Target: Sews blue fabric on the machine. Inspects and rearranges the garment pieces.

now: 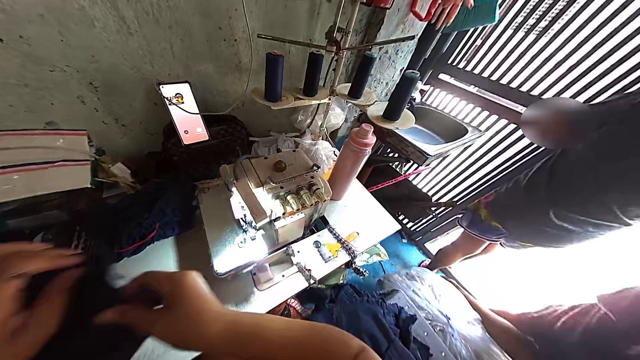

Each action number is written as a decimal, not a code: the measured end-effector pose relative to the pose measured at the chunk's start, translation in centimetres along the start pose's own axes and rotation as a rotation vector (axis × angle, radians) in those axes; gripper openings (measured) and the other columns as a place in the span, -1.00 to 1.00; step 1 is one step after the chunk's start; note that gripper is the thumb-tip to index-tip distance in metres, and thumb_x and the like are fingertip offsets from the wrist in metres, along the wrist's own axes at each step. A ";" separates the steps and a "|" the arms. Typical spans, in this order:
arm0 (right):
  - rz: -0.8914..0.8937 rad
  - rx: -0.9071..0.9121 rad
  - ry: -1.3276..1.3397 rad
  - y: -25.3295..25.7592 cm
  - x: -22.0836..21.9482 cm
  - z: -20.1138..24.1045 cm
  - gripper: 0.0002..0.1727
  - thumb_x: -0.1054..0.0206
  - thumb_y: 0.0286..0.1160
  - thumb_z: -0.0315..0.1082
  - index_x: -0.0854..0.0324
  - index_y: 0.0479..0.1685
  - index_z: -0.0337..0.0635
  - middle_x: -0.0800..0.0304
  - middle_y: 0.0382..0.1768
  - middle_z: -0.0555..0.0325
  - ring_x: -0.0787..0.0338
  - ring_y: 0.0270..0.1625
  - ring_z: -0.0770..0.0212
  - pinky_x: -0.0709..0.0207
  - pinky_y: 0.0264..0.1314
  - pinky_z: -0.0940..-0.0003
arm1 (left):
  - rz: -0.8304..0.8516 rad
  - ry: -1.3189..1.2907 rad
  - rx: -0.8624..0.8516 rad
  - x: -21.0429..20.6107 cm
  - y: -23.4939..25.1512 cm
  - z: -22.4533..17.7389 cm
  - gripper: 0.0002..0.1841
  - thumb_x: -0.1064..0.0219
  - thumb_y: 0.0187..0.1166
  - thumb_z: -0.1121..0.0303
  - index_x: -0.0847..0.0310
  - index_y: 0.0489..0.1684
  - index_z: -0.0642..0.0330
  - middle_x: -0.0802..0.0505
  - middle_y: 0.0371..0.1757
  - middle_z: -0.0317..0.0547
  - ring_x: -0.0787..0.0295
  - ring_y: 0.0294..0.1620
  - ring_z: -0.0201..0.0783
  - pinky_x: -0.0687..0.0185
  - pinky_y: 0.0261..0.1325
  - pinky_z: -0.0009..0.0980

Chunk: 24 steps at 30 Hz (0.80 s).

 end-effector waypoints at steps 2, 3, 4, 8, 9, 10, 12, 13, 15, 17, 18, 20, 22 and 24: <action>-0.123 -0.104 -0.013 -3.1 5.0 -3.0 -0.81 -0.42 0.48 -0.50 -0.74 -0.10 -0.52 -0.82 -0.33 -0.07 -0.77 -0.26 0.28 -0.66 -0.10 0.31 | 0.002 0.111 -0.232 -6.4 2.9 -1.2 -0.69 -0.16 0.75 0.07 -0.70 -0.07 0.08 -0.82 -0.07 -0.06 -0.68 0.21 -0.14 -0.01 0.63 0.06; -0.205 -0.147 -0.034 -5.1 6.9 -5.0 -0.80 -0.43 0.48 -0.45 -0.76 -0.12 -0.47 -0.84 -0.32 -0.01 -0.79 -0.24 0.33 -0.68 -0.08 0.34 | 0.019 0.081 -0.244 -9.8 3.6 -2.8 -0.68 -0.17 0.70 0.04 -0.75 -0.15 0.03 -0.85 -0.13 -0.08 -0.73 0.13 -0.08 -0.01 0.57 0.22; -0.275 -0.203 -0.047 -7.3 8.6 -6.9 -0.79 -0.43 0.47 -0.41 -0.76 -0.14 -0.45 -0.85 -0.30 0.03 -0.80 -0.22 0.39 -0.69 -0.05 0.39 | 0.042 0.048 -0.224 -13.0 3.6 -4.2 -0.69 -0.17 0.63 0.06 -0.77 -0.23 0.02 -0.87 -0.18 -0.09 -0.78 0.06 -0.03 -0.08 0.52 0.34; -0.386 -0.454 -0.077 -12.8 12.9 -10.7 -0.81 -0.40 0.51 -0.36 -0.76 -0.13 -0.33 -0.84 -0.33 0.24 -0.75 -0.30 0.59 -0.64 -0.14 0.60 | 0.110 -0.034 -0.103 -19.8 1.9 -6.3 -0.68 -0.13 0.55 0.08 -0.76 -0.32 0.04 -0.84 -0.28 -0.14 -0.78 -0.07 -0.06 -0.25 0.36 0.21; -0.376 -0.457 -0.065 -13.1 13.2 -10.8 -0.84 -0.40 0.51 -0.37 -0.76 -0.15 -0.30 -0.83 -0.35 0.29 -0.74 -0.32 0.64 -0.63 -0.16 0.65 | 0.116 -0.043 -0.079 -19.9 1.8 -6.4 -0.68 -0.13 0.56 0.08 -0.76 -0.31 0.02 -0.83 -0.30 -0.17 -0.76 -0.08 -0.11 -0.24 0.35 0.16; -0.358 -0.445 -0.055 -13.2 13.3 -10.9 -0.86 -0.40 0.51 -0.38 -0.75 -0.17 -0.29 -0.81 -0.37 0.32 -0.71 -0.35 0.66 -0.61 -0.20 0.69 | 0.122 -0.053 -0.057 -19.9 1.6 -6.4 -0.69 -0.14 0.56 0.07 -0.75 -0.31 0.01 -0.80 -0.31 -0.20 -0.74 -0.09 -0.14 -0.21 0.34 0.13; -0.335 -0.406 -0.085 -13.0 13.4 -10.8 -0.85 -0.41 0.50 -0.37 -0.74 -0.17 -0.31 -0.80 -0.39 0.32 -0.69 -0.38 0.67 -0.59 -0.23 0.71 | 0.129 -0.054 -0.029 -19.8 1.5 -6.4 -0.71 -0.15 0.55 0.07 -0.74 -0.31 -0.02 -0.80 -0.33 -0.24 -0.74 -0.11 -0.19 -0.23 0.32 0.11; -0.341 -0.366 -0.120 -12.7 13.6 -10.6 -0.82 -0.42 0.49 -0.36 -0.74 -0.14 -0.33 -0.84 -0.35 0.28 -0.74 -0.34 0.65 -0.63 -0.19 0.70 | 0.136 -0.058 -0.024 -19.7 1.6 -6.4 -0.72 -0.15 0.55 0.07 -0.74 -0.31 -0.03 -0.79 -0.33 -0.25 -0.73 -0.11 -0.20 -0.22 0.34 0.09; -0.379 -0.217 -0.204 -11.8 14.5 -9.8 -0.70 -0.49 0.44 -0.34 -0.70 0.01 -0.38 -0.90 -0.14 0.17 -0.83 -0.25 0.60 -0.73 -0.14 0.66 | 0.141 -0.066 -0.024 -19.5 1.7 -6.3 -0.74 -0.16 0.55 0.09 -0.74 -0.31 -0.05 -0.80 -0.33 -0.29 -0.73 -0.11 -0.24 -0.21 0.35 0.06; -0.408 -0.106 -0.293 -10.3 15.6 -9.0 -0.50 -0.58 0.36 -0.17 -0.70 0.17 -0.38 -0.85 -0.06 0.15 -0.72 -0.32 0.65 -0.63 -0.28 0.76 | 0.148 -0.071 -0.027 -19.4 1.9 -6.3 -0.76 -0.17 0.54 0.10 -0.73 -0.31 -0.06 -0.80 -0.33 -0.30 -0.72 -0.13 -0.25 -0.20 0.35 0.05; -0.412 -0.089 -0.349 -9.5 16.0 -8.7 -0.44 -0.59 0.32 -0.08 -0.74 0.17 -0.36 -0.80 -0.14 0.19 -0.63 -0.37 0.67 -0.54 -0.35 0.79 | 0.151 -0.074 -0.029 -19.5 1.9 -6.3 -0.76 -0.17 0.54 0.10 -0.74 -0.30 -0.06 -0.80 -0.34 -0.30 -0.72 -0.14 -0.26 -0.20 0.35 0.04; -0.391 -0.109 -0.405 -8.2 16.2 -8.6 -0.49 -0.58 0.30 -0.01 -0.84 0.04 -0.27 -0.71 -0.26 0.26 -0.59 -0.33 0.64 -0.49 -0.30 0.78 | 0.170 -0.082 -0.031 -19.5 1.9 -6.4 -0.75 -0.17 0.54 0.10 -0.72 -0.32 -0.05 -0.77 -0.35 -0.29 -0.70 -0.14 -0.27 -0.18 0.34 0.03; -0.364 -0.135 -0.384 -7.5 16.1 -8.9 -0.65 -0.57 0.33 -0.12 -0.87 -0.15 -0.26 -0.73 -0.30 0.26 -0.67 -0.22 0.60 -0.56 -0.14 0.75 | 0.178 -0.086 -0.030 -19.4 1.9 -6.3 -0.75 -0.16 0.53 0.09 -0.72 -0.34 -0.06 -0.76 -0.37 -0.30 -0.69 -0.14 -0.28 -0.17 0.34 0.00; -0.351 -0.142 -0.344 -7.2 16.0 -9.1 -0.75 -0.56 0.35 -0.22 -0.83 -0.33 -0.28 -0.72 -0.36 0.25 -0.67 -0.24 0.60 -0.55 -0.14 0.76 | 0.166 -0.075 -0.023 -19.3 2.0 -6.3 -0.73 -0.16 0.54 0.05 -0.71 -0.33 -0.05 -0.75 -0.37 -0.29 -0.69 -0.16 -0.29 -0.17 0.34 0.00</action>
Point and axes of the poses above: each hand's wrist, its own y-axis towards the middle knuckle, its own x-axis out of the back of the hand, z = x × y, the point moved 6 cm from there along y, towards the middle knuckle
